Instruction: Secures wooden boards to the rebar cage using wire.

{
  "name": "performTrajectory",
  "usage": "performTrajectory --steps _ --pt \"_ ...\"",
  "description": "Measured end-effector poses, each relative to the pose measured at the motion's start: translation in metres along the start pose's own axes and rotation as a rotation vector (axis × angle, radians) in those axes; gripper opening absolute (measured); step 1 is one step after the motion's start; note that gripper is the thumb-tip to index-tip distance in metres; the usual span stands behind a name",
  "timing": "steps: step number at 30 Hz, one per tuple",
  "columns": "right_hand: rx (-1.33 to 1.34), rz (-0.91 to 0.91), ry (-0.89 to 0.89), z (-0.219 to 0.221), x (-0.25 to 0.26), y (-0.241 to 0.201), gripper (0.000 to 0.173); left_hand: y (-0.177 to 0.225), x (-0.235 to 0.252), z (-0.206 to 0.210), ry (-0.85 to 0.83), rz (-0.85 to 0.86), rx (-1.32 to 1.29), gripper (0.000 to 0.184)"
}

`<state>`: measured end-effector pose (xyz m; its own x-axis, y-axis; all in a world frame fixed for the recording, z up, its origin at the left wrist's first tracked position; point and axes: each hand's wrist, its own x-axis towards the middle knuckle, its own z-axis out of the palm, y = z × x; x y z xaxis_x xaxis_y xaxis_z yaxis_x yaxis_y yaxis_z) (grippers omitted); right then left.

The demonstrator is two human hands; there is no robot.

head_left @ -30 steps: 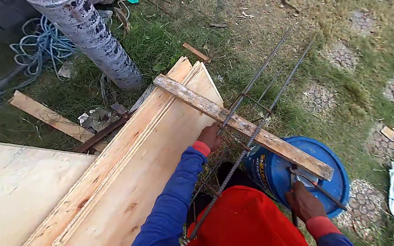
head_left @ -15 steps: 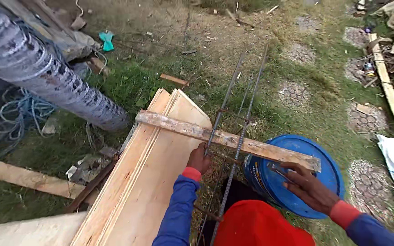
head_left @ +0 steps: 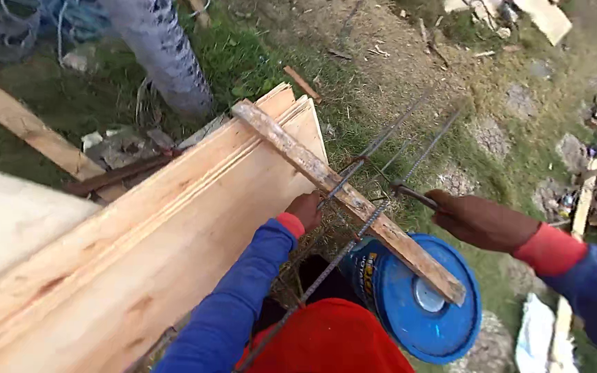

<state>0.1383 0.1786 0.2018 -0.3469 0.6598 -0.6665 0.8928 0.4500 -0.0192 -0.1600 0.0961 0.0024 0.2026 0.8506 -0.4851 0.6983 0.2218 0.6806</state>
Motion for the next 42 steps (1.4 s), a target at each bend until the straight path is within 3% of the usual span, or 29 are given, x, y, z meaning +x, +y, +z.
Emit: performTrajectory --steps 2,4,8,12,14,17,21,24,28,30,35,39,42 --pt "-0.492 0.009 -0.217 -0.041 0.029 -0.021 0.023 -0.001 0.003 -0.002 -0.015 0.007 0.000 0.045" --pt "-0.772 -0.045 -0.340 -0.069 0.053 -0.043 0.021 -0.003 0.003 -0.002 -0.021 0.016 0.008 0.042" --pt "-1.007 -0.087 -0.514 -0.099 0.083 -0.092 0.040 -0.002 0.003 -0.001 -0.028 0.025 0.000 0.043" --pt "-1.273 -0.079 -0.721 -0.095 0.111 -0.142 0.020 -0.006 0.005 0.002 -0.002 0.021 -0.037 0.037" --pt "-1.242 -0.037 -0.661 -0.090 0.134 -0.158 0.024 -0.005 0.003 0.000 -0.012 0.025 -0.045 0.039" --pt "-1.192 -0.040 -0.432 -0.092 0.157 -0.164 0.015 -0.004 0.001 -0.003 -0.012 0.046 -0.021 0.041" --pt "-1.258 -0.014 -0.617 -0.088 0.152 -0.153 0.025 -0.005 -0.001 -0.006 -0.027 0.060 -0.017 0.041" --pt "-1.155 -0.019 -0.395 -0.096 0.152 -0.154 0.019 -0.003 -0.001 -0.007 -0.035 0.088 -0.010 0.038" --pt "-1.186 0.034 -0.484 -0.090 0.159 -0.157 0.020 -0.007 0.001 -0.006 -0.031 0.078 0.005 0.038" --pt "-1.143 0.025 -0.387 -0.094 0.159 -0.154 0.017 -0.005 0.003 -0.007 -0.044 0.093 0.013 0.039" --pt "-1.061 -0.097 -0.397 -0.104 0.141 -0.121 0.025 -0.007 0.004 -0.007 -0.036 0.084 -0.016 0.038" --pt "-1.001 -0.364 -0.212 -0.118 0.112 -0.089 0.030 -0.006 0.002 -0.007 -0.035 0.096 -0.028 0.034" --pt "-0.989 -0.271 -0.238 -0.121 0.096 -0.106 0.029 -0.006 0.001 -0.009 -0.048 0.095 -0.035 0.036"
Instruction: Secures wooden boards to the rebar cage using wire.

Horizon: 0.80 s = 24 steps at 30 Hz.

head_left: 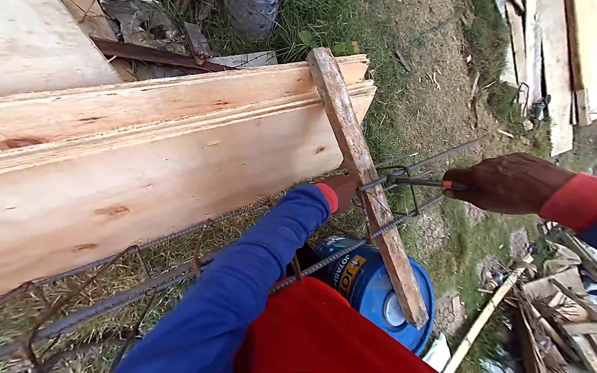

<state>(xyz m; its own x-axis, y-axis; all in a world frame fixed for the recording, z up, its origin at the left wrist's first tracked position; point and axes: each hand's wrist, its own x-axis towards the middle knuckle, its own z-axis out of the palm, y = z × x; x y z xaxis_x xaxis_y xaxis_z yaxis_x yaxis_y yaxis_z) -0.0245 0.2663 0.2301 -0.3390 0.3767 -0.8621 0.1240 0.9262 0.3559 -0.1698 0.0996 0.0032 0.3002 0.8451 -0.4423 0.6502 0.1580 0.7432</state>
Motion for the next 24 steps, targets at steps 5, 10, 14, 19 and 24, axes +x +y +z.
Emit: performTrajectory --steps 5,10,14,19,24 --pt "0.058 0.176 0.063 0.003 -0.007 -0.024 0.032 0.000 -0.003 -0.002 0.006 0.002 -0.010 0.036" --pt "0.161 0.167 0.220 0.029 -0.007 -0.035 0.067 0.000 -0.002 0.000 0.015 -0.004 -0.022 0.037" --pt "-0.003 0.205 0.459 0.036 -0.007 -0.066 0.089 0.000 -0.001 0.000 0.007 -0.015 -0.019 0.035" --pt "-0.071 0.255 0.556 0.039 0.000 -0.096 0.083 0.001 0.000 0.001 0.012 -0.009 -0.027 0.036" --pt "-0.045 0.238 0.620 0.047 0.006 -0.102 0.081 0.001 -0.002 -0.001 -0.002 -0.032 -0.060 0.037"
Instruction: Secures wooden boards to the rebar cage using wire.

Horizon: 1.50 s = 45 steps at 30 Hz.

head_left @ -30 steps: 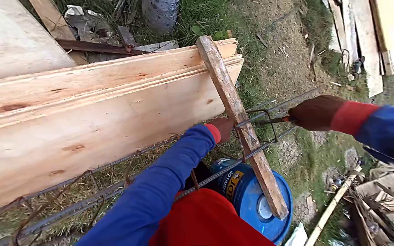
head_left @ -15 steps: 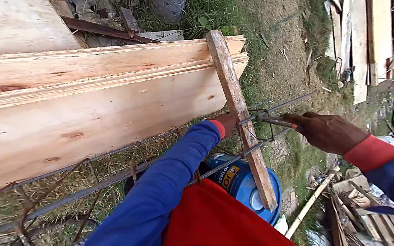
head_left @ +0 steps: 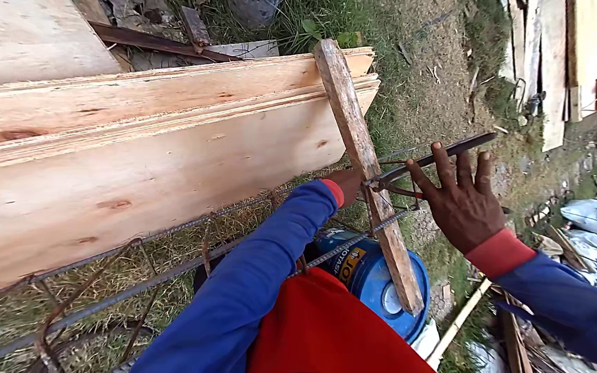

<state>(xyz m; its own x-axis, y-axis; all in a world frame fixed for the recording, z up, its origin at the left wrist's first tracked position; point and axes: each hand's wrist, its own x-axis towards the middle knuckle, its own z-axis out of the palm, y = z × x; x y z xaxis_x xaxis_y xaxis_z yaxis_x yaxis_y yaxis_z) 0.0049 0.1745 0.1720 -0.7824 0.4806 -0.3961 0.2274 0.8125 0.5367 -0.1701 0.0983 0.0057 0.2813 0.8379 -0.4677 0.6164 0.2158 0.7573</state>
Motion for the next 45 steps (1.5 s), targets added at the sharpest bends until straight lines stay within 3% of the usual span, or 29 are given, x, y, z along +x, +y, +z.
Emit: performTrajectory --steps 17,33,36,40,45 --pt "0.019 -0.092 -0.120 -0.004 0.009 0.007 0.090 -0.001 0.000 -0.001 -0.007 0.006 0.005 0.039" --pt "-0.091 -0.094 -0.079 -0.006 0.013 -0.009 0.089 -0.001 0.001 0.001 0.006 0.010 0.005 0.036" --pt "-0.158 -0.134 -0.018 -0.007 0.017 -0.004 0.075 -0.001 0.000 0.001 0.006 0.015 0.004 0.035" --pt "-0.278 -0.324 0.114 -0.006 0.037 0.021 0.022 -0.002 0.001 0.002 0.020 0.021 0.004 0.034" --pt "-0.246 -0.555 -0.018 -0.005 0.103 0.053 0.010 -0.005 0.003 0.006 0.038 0.015 -0.013 0.036"
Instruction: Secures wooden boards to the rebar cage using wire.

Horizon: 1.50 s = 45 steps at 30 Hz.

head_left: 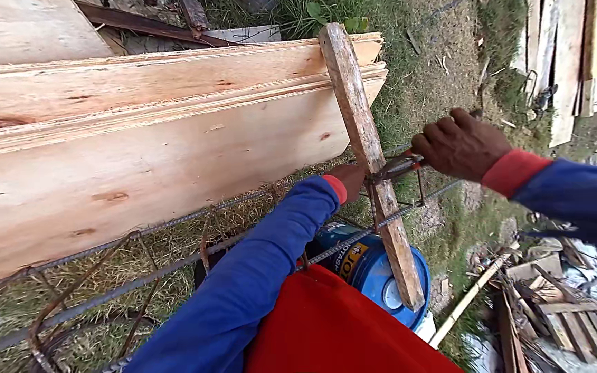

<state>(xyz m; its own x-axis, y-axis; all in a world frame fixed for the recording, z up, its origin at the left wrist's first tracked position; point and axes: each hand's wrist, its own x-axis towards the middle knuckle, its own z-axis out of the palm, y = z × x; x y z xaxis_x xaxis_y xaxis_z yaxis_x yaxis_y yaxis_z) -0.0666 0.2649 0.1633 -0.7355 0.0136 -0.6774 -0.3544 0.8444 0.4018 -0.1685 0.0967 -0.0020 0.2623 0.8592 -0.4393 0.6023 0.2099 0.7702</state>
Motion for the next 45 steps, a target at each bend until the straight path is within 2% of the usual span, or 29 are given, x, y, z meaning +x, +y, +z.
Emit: performTrajectory --steps 3,7,12,17,20,22,25,27,29,32,34,37,41,45 --pt "-0.079 -0.322 0.130 -0.002 0.055 0.037 0.015 -0.002 0.001 0.002 0.015 -0.015 -0.028 0.033" --pt "-0.078 -0.644 0.245 0.001 0.129 0.057 0.023 -0.002 -0.003 -0.001 0.001 -0.050 -0.072 0.029" --pt "-0.046 -0.795 0.177 0.006 0.172 0.062 0.030 -0.007 -0.001 0.000 0.010 -0.010 -0.113 0.026" --pt "-0.012 -0.826 0.158 0.014 0.183 0.068 0.034 -0.008 0.002 -0.001 -0.001 0.018 -0.138 0.028" --pt "0.007 -0.730 -0.061 0.004 0.176 0.068 0.033 -0.008 0.000 -0.001 0.000 0.014 -0.128 0.027" --pt "0.030 -0.573 -0.315 -0.010 0.163 0.067 0.033 -0.008 0.000 -0.001 0.003 0.019 -0.130 0.025" --pt "0.048 -0.294 -0.685 -0.042 0.141 0.054 0.017 -0.008 0.001 0.001 0.006 0.023 -0.129 0.025" --pt "0.119 -0.187 -0.878 -0.049 0.134 0.047 0.027 -0.007 0.000 0.001 0.002 0.021 -0.133 0.026" --pt "0.236 -0.011 -1.029 -0.037 0.129 0.042 0.036 -0.009 0.000 0.001 0.008 0.032 -0.137 0.028" --pt "0.332 0.475 -1.189 -0.019 0.119 0.028 0.039 -0.010 0.001 0.002 0.014 0.048 -0.144 0.028" --pt "0.336 0.611 -1.226 -0.019 0.116 0.024 0.043 -0.010 0.001 0.001 0.012 0.048 -0.151 0.028" --pt "0.314 0.602 -1.244 -0.031 0.116 0.022 0.045 -0.010 0.001 0.000 0.011 0.042 -0.150 0.031" --pt "0.617 0.306 -1.151 -0.045 0.078 0.030 0.029 -0.009 -0.001 -0.001 0.008 0.035 -0.168 0.031" --pt "0.976 0.387 -1.134 -0.009 0.026 0.022 0.029 -0.007 -0.001 0.000 0.011 0.035 -0.175 0.031"
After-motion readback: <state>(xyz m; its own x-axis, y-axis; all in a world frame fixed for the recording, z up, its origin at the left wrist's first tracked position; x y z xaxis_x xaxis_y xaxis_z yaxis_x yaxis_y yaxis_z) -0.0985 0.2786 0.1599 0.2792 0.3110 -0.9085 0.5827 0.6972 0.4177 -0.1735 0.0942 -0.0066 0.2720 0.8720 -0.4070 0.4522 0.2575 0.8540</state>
